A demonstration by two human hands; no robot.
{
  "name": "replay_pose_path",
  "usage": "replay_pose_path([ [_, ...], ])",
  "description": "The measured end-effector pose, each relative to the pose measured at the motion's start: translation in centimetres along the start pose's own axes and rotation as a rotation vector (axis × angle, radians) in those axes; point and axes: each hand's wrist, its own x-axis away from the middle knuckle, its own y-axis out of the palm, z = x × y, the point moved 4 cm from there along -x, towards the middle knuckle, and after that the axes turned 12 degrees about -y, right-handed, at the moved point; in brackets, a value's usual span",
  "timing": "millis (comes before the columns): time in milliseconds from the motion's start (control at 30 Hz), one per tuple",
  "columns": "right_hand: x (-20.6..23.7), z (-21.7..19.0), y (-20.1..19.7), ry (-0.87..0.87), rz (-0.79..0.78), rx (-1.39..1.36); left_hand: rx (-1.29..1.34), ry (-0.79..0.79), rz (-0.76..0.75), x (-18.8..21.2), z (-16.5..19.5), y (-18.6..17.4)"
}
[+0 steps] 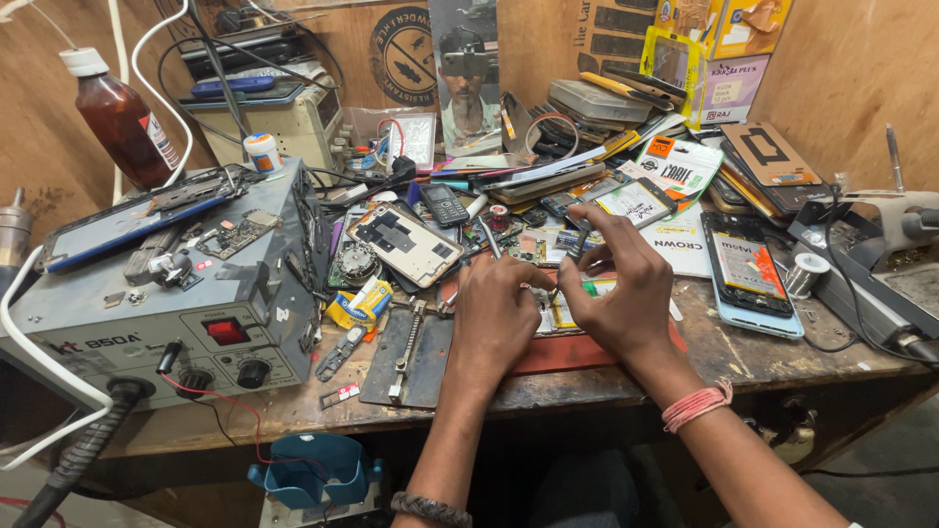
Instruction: The person uses a precision screwdriver to remove screws from a disassembled smartphone on a cluttered workbench. They then lift the internal battery and circuit board components to inspect the device interior.
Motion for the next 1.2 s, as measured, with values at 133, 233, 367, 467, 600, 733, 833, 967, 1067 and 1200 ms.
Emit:
replay_pose_path([
  [133,-0.1,0.8,0.6,0.129,-0.074,0.017,-0.005,-0.016,-0.002,-0.1,-0.1,-0.1],
  [233,0.1,1.5,1.0,0.211,-0.054,-0.090,-0.005,-0.021,0.006,-0.1,0.0,-0.2],
  [367,0.5,2.0,0.6,0.225,0.035,-0.203,-0.025,-0.046,-0.005,-0.1,0.2,-0.3],
  [467,0.5,2.3,0.7,0.261,0.064,-0.245,-0.015,-0.061,-0.009,-0.3,0.5,-0.5],
  [600,0.5,2.5,0.6,0.327,0.092,-0.314,-0.030,-0.056,0.016,-0.3,0.8,-0.8],
  [733,0.5,2.5,0.4,0.311,0.130,-0.327,-0.043,-0.067,0.030,-0.3,0.5,-0.6],
  [833,0.6,2.6,0.2,0.294,0.180,-0.302,-0.045,-0.078,0.090,-0.3,0.1,-0.8],
  [967,0.5,2.4,0.2,0.267,0.193,-0.309,-0.044,-0.170,0.332,-0.4,-0.6,-1.9],
  [1067,0.5,2.3,0.2,0.274,0.158,-0.256,-0.084,-0.402,0.516,-0.3,-1.8,-3.0],
  [1200,0.5,2.2,0.3,0.301,0.128,-0.272,-0.166,-0.503,0.602,-0.1,-2.5,-3.4],
])
